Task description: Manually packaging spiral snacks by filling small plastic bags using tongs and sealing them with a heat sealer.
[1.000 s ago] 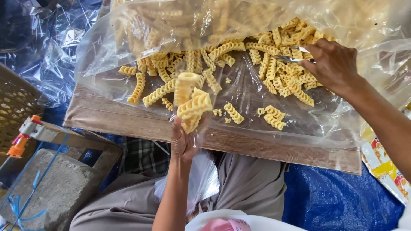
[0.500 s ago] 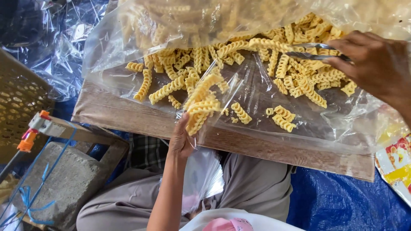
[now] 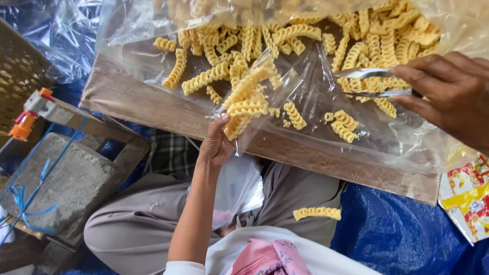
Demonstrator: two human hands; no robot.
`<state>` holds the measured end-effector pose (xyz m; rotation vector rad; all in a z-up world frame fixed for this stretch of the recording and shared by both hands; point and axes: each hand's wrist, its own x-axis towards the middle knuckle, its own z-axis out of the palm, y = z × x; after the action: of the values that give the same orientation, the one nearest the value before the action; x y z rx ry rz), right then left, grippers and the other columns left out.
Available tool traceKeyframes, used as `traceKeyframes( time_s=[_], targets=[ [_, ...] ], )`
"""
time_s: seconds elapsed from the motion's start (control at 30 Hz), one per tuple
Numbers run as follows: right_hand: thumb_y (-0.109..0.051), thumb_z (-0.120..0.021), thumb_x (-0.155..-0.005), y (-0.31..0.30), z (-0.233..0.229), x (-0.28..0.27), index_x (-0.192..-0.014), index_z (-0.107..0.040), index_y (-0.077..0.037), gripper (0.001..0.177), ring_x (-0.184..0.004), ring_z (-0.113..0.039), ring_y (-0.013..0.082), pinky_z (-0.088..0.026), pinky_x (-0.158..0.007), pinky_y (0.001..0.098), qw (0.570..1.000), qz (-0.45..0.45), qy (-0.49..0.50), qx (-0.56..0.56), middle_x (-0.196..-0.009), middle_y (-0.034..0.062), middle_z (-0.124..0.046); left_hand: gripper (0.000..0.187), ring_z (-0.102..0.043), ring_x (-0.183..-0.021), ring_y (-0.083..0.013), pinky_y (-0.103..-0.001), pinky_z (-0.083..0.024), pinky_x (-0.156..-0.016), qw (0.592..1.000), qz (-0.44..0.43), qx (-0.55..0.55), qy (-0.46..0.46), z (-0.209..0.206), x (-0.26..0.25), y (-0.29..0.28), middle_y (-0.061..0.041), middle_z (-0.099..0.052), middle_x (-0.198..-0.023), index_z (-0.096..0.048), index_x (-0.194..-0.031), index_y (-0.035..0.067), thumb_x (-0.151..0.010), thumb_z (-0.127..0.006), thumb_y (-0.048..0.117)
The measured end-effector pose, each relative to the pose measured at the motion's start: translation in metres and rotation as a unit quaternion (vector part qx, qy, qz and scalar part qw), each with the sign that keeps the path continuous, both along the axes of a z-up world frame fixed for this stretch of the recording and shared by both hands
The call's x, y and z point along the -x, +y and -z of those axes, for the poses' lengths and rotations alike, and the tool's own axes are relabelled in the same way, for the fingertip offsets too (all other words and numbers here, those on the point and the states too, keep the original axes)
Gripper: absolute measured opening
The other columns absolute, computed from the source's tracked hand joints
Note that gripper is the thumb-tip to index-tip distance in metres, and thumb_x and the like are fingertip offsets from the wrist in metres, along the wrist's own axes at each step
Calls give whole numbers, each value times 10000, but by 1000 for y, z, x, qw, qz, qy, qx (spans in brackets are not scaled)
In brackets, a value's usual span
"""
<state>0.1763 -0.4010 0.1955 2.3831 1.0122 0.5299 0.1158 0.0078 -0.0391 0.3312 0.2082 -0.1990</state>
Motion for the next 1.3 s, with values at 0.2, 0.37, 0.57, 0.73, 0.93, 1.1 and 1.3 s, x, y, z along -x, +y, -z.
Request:
traceKeyframes(
  time_s=[0.2, 0.37, 0.57, 0.73, 0.93, 1.1, 1.3],
  targets=[
    [-611, -526, -946, 37, 87, 21, -1327, -690, -172, 604, -501, -560, 77, -406, -359, 186, 982, 108, 152, -40, -1077, 21, -704, 587, -676, -1167, -280, -303, -559, -1017, 995, -10, 53, -81, 1, 38, 16, -226, -611, -1358, -428, -1443, -82, -924, -684, 16],
    [-520, -576, -950, 62, 125, 15, -1302, -687, -128, 538, -549, -664, 205, -604, -466, 320, 926, 183, 297, -144, -1251, 129, -692, 544, -707, -1111, -276, -300, -589, -957, 997, -24, 25, -71, 1, 47, 17, -233, -641, -1315, -446, -1433, -59, -939, -669, -12],
    [-513, -608, -995, 37, 69, 10, -1317, -735, -189, 474, -444, -479, 25, -314, -322, 144, 995, 23, 82, -49, -1035, -21, -732, 500, -731, -1028, -258, -291, -611, -902, 999, 2, -12, -47, -3, 49, 27, -241, -670, -1254, -516, -1361, -110, -908, -697, -2],
    [-312, -819, -862, 25, 0, 23, -1389, -751, -136, 559, -903, -588, 116, -490, -906, 278, 998, -50, 34, 6, -1192, 17, -708, 593, -734, -1019, -286, -271, -617, -865, 996, 72, -4, -56, 9, 37, 22, -273, -663, -1254, -459, -1407, -124, -887, -719, -8],
    [-474, -621, -869, 96, -45, 60, -1389, -633, -283, 555, -793, -610, 51, -475, -685, 219, 981, -130, -16, 146, -1398, -88, -704, 284, -706, -1034, -324, -309, -604, -892, 994, 93, 35, -53, 18, 34, -12, -311, -592, -1347, -598, -1011, -83, -807, -787, -28],
    [-145, -775, -833, 57, -28, 57, -1497, -573, 89, 732, -923, -572, 341, -511, -831, 443, 960, -43, 197, -193, -1301, 288, -590, 614, -711, -1107, -280, -299, -588, -971, 975, 93, 170, -104, 26, 52, -27, -236, -662, -1292, -490, -1390, -129, -894, -801, 57],
    [-458, -725, -890, 0, 33, 73, -1371, -716, -69, 619, -563, -622, 127, -520, -476, 217, 969, 201, 130, -67, -1195, 99, -725, 486, -629, -1232, -347, -493, -544, -1038, 973, 68, 218, -27, 0, 76, -24, -212, -608, -1377, -589, -1322, -10, -931, -695, 258]
  ],
)
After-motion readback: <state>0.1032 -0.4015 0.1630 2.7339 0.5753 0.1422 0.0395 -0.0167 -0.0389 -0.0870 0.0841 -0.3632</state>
